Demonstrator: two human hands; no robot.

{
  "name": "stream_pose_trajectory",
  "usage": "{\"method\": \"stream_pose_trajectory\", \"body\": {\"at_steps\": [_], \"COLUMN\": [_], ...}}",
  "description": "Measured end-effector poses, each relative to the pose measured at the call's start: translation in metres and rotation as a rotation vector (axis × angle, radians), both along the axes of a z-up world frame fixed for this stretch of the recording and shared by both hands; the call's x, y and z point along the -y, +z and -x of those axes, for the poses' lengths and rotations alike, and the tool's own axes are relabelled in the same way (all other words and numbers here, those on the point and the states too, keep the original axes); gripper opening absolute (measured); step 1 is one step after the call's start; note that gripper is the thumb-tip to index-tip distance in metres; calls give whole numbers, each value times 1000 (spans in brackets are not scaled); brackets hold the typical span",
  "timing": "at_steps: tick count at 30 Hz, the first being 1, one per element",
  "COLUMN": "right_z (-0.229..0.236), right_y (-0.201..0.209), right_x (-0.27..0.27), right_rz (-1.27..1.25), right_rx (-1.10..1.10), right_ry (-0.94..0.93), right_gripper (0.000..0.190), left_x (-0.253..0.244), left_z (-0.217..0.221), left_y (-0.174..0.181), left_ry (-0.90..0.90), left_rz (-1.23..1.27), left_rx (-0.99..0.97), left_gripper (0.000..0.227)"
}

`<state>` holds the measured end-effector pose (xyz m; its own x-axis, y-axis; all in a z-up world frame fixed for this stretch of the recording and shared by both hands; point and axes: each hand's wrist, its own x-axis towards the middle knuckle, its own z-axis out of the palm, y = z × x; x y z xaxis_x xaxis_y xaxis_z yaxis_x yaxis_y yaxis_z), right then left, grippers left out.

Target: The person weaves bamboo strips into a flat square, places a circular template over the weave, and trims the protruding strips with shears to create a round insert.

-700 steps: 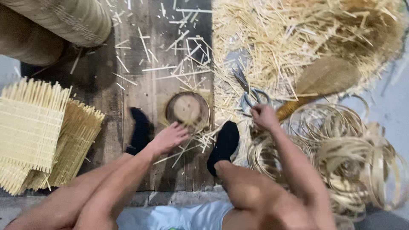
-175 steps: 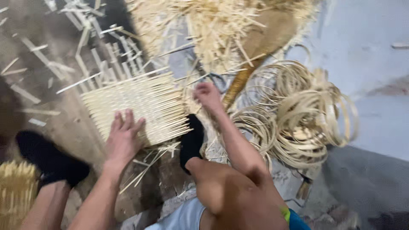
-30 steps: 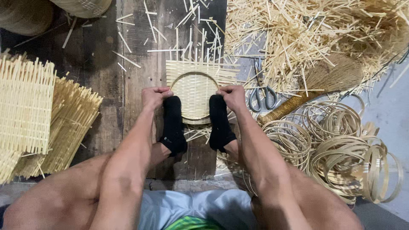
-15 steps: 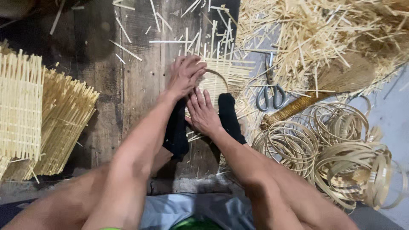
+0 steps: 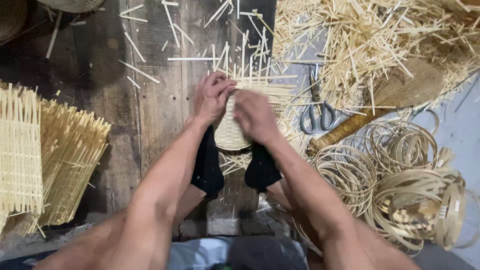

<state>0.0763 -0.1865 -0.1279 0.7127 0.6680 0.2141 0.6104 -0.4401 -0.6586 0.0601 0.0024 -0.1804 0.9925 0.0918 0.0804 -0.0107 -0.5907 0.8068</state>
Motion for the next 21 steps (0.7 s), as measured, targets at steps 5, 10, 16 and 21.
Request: {"method": "stream_pose_trajectory", "body": {"at_steps": [5,10,16,21], "right_z": [-34,-39,-45,-49], "right_y": [-17,-47,-101,-81], "right_x": [-8,-4,16,23], "right_rz": [21,-93,-9,-295], "right_rx": [-105,-443,-651,-690], "right_ry": [-228,-385,-465,-434], "right_gripper": [21,12,23,30], "left_x": [-1,1,2,-4], "left_z": [-6,-13,-18,-17], "left_y": [2,-10,-41,-38], "left_ry": [-71,-13,132,210], "left_rz": [-165,66,335,373], "left_rx": [-19,-251,-378,-487], "left_gripper": [20,24,34,34]}}
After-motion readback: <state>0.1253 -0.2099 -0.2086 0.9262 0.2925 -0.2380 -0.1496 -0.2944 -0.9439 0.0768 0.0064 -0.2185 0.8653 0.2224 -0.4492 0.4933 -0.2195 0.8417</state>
